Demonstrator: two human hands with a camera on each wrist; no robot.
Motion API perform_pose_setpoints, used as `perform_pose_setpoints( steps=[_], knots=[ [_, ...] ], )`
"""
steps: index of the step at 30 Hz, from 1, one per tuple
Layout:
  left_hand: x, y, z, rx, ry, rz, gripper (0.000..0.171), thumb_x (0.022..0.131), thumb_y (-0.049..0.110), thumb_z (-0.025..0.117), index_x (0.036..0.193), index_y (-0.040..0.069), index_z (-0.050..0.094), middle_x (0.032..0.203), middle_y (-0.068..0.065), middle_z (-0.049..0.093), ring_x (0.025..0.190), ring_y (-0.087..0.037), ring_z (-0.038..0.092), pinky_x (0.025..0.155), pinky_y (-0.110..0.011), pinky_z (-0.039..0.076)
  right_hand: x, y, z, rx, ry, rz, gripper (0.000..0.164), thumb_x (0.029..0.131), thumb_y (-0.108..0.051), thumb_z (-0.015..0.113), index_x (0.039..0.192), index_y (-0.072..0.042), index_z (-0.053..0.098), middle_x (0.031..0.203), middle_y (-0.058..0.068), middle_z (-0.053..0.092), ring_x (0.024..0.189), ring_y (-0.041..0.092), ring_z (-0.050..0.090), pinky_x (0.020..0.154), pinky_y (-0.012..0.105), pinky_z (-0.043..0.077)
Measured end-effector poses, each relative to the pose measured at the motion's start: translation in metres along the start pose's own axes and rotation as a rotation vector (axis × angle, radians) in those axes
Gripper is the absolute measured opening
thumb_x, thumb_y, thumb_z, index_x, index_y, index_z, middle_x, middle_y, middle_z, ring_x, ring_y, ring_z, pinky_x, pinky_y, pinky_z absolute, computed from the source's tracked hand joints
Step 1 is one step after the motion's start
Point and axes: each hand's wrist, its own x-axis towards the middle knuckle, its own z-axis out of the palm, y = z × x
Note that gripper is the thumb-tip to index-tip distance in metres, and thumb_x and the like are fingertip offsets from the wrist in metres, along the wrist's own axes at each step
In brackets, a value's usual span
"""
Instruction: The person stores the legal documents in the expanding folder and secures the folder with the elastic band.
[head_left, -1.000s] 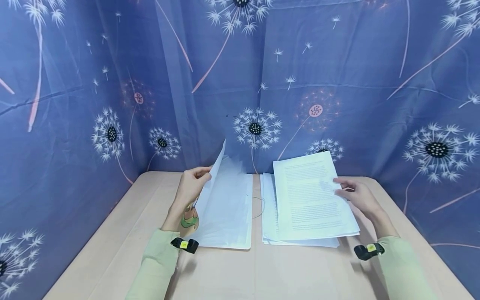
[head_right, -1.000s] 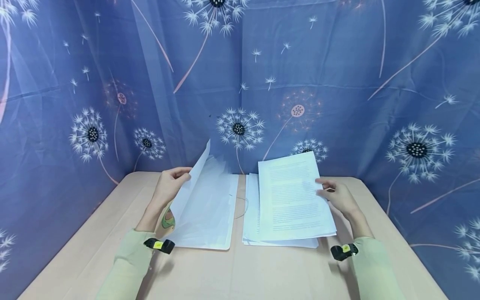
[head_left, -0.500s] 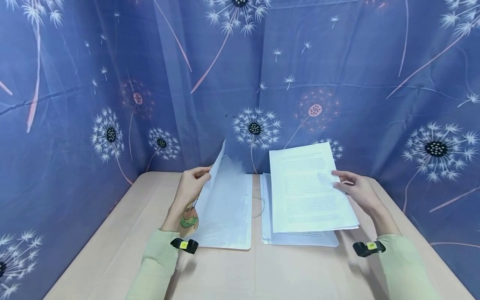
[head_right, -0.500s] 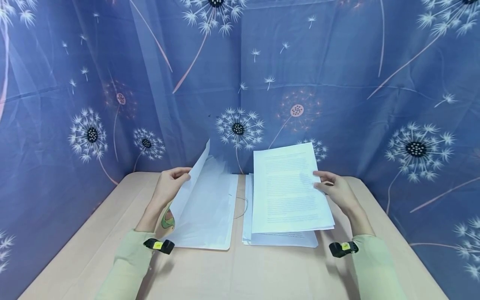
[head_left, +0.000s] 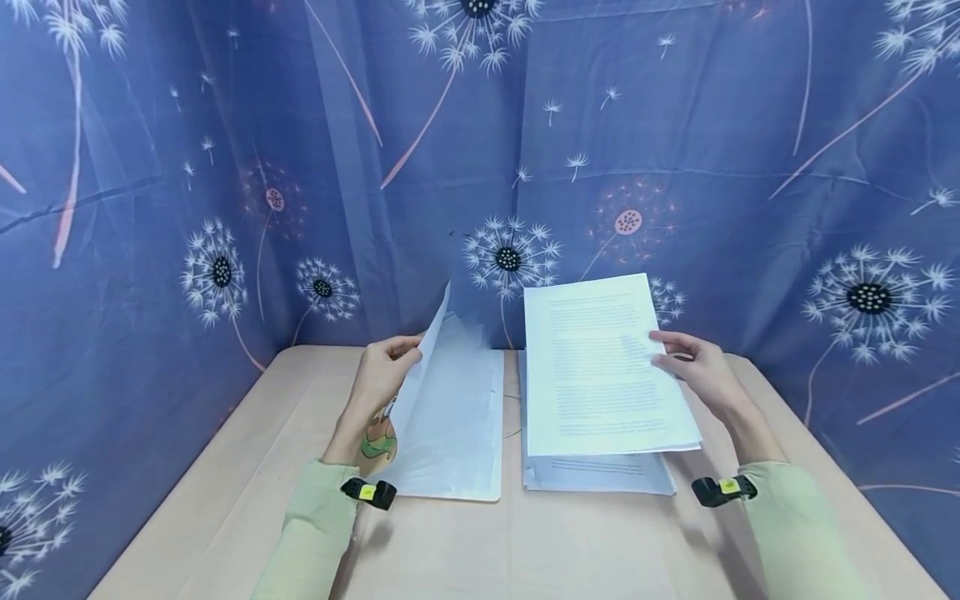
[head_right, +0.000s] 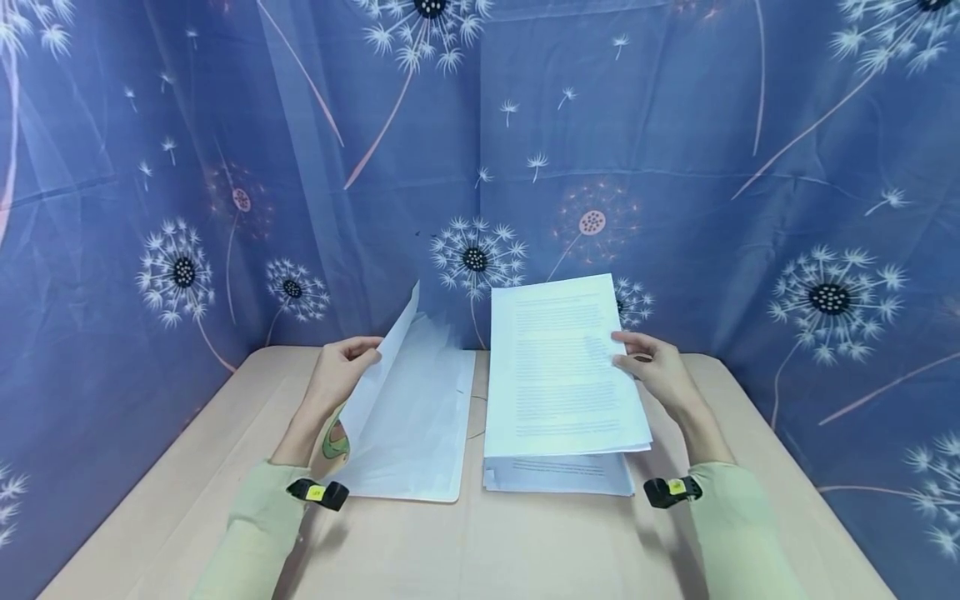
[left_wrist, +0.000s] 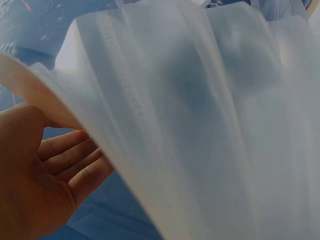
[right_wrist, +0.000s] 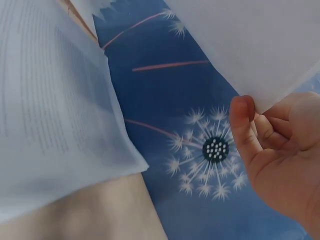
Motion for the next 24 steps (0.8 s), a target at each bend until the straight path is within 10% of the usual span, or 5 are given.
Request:
perform_pose_setpoints(
  steps=[24],
  knots=[
    [-0.001, 0.000, 0.002, -0.022, -0.004, -0.010, 0.032, 0.095, 0.024, 0.058, 0.123, 0.017, 0.071, 0.100, -0.006, 0.074, 0.036, -0.009, 0.027, 0.039, -0.026, 0.029, 0.011, -0.045, 0.021, 0.091, 0.033, -0.044, 0.055, 0.097, -0.031, 0.064, 0.148, -0.014, 0.049, 0.109, 0.002, 0.048, 0.091, 0.007, 0.051, 0.077, 0.018, 0.048]
  ],
)
